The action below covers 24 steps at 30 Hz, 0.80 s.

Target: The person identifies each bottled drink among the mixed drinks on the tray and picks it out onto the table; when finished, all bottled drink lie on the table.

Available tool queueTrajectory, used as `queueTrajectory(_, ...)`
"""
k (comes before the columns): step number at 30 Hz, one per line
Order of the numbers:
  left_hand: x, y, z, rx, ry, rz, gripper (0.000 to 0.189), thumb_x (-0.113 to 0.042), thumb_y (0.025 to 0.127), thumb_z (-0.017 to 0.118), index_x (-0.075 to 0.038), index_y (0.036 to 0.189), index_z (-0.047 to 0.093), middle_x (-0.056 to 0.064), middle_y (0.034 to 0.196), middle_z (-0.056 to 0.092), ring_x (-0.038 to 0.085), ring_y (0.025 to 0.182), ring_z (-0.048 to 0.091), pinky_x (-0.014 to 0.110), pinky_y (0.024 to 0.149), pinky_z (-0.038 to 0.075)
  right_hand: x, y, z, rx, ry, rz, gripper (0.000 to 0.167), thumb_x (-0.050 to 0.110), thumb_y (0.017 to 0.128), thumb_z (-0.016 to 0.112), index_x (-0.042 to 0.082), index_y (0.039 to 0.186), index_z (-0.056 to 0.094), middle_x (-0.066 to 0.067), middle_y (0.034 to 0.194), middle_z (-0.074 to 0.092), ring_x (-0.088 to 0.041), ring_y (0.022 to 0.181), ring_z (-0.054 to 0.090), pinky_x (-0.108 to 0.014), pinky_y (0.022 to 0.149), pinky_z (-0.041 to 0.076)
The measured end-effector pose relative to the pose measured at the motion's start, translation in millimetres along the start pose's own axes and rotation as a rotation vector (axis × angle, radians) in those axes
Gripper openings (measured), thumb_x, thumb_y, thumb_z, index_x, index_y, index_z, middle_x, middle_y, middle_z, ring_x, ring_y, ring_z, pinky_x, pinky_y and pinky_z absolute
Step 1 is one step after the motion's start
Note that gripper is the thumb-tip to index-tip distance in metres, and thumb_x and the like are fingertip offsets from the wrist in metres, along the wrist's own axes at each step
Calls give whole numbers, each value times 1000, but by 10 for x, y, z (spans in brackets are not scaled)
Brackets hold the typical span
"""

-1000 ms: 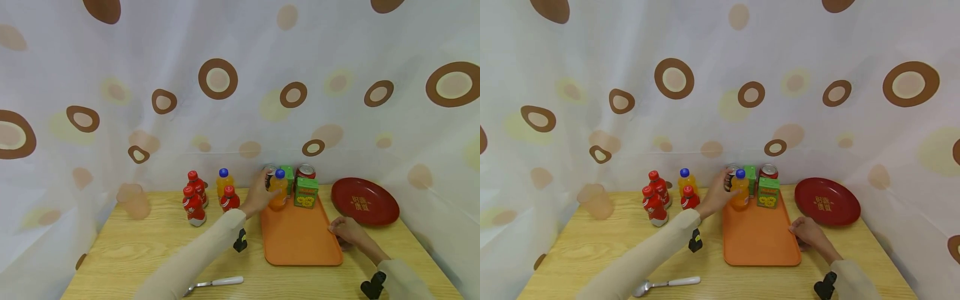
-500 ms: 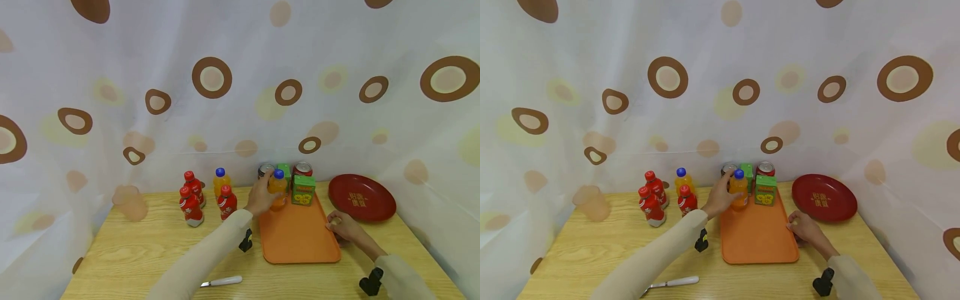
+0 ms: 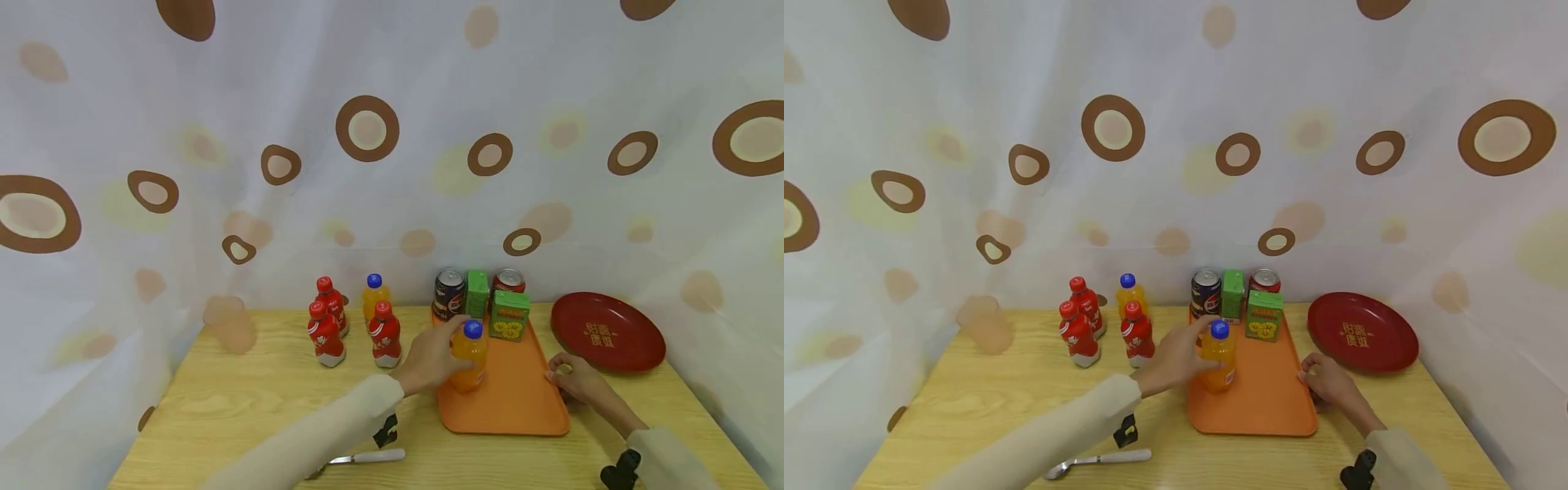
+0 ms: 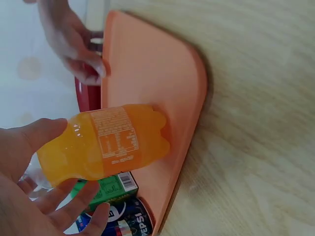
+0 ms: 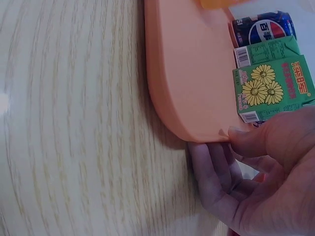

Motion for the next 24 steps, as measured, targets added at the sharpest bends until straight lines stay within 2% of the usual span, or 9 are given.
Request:
queueTrajectory(2, 5, -101, 12, 15, -19, -2, 80, -31, 87, 87, -20, 156, 49, 5, 136, 70, 23, 110, 70, 31, 86, 58, -24, -20, 24, 8, 18, 6, 13, 4, 106, 56, -8, 107, 54, -2, 64, 57, -17, 57, 61, -34, 51, 55)
queueTrajectory(5, 47, -180, 23, 15, -87, -3, 81, -29, 87, 88, -18, 156, 48, 6, 141, 65, 24, 112, 67, 30, 87, 57, -32, -32, 50, 10, 37, 17, 14, 6, 107, 55, -8, 109, 54, -2, 64, 57, -18, 56, 61, -34, 50, 55)
queueTrajectory(10, 140, -213, 47, 10, -189, 5, 80, -29, 84, 89, -17, 153, 51, 5, 138, 64, 19, 111, 63, 27, 87, 54, -27, -41, 87, 9, 71, 35, 15, 6, 107, 55, -9, 110, 54, -4, 67, 61, -17, 56, 64, -35, 50, 57)
queueTrajectory(13, 186, -210, 65, 31, -239, 9, 79, -28, 83, 90, -18, 152, 52, 3, 137, 63, 18, 112, 62, 27, 89, 54, -26, -43, 92, 13, 75, 44, 17, 6, 107, 54, -10, 112, 53, -5, 69, 63, -18, 58, 65, -35, 51, 57)
queueTrajectory(17, 240, -158, 90, 66, -391, -11, 78, -20, 85, 89, -16, 153, 51, 7, 139, 61, 25, 119, 62, 38, 101, 56, -30, -20, 47, 5, 63, 52, 16, 6, 107, 54, -9, 111, 54, -5, 73, 64, -19, 60, 66, -36, 52, 58)
queueTrajectory(20, 253, -141, 131, 94, -512, -24, 78, -13, 87, 86, -11, 155, 48, 12, 144, 57, 34, 130, 58, 51, 110, 51, -41, -14, 19, 2, 54, 55, 16, 7, 107, 55, -9, 111, 54, -5, 74, 64, -19, 61, 66, -36, 52, 58)
queueTrajectory(24, 235, -168, 169, 112, -559, -13, 76, -10, 88, 84, -10, 155, 47, 15, 148, 54, 38, 137, 53, 57, 115, 45, -64, -26, 16, 0, 53, 68, 15, 7, 107, 54, -8, 111, 53, -5, 74, 63, -18, 60, 65, -36, 51, 57)
Point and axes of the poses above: each hand's wrist, its own y-axis towards the middle knuckle, its own z-axis out of the palm, x = y × z, the point moved 9 cm from there along y, towards the middle knuckle
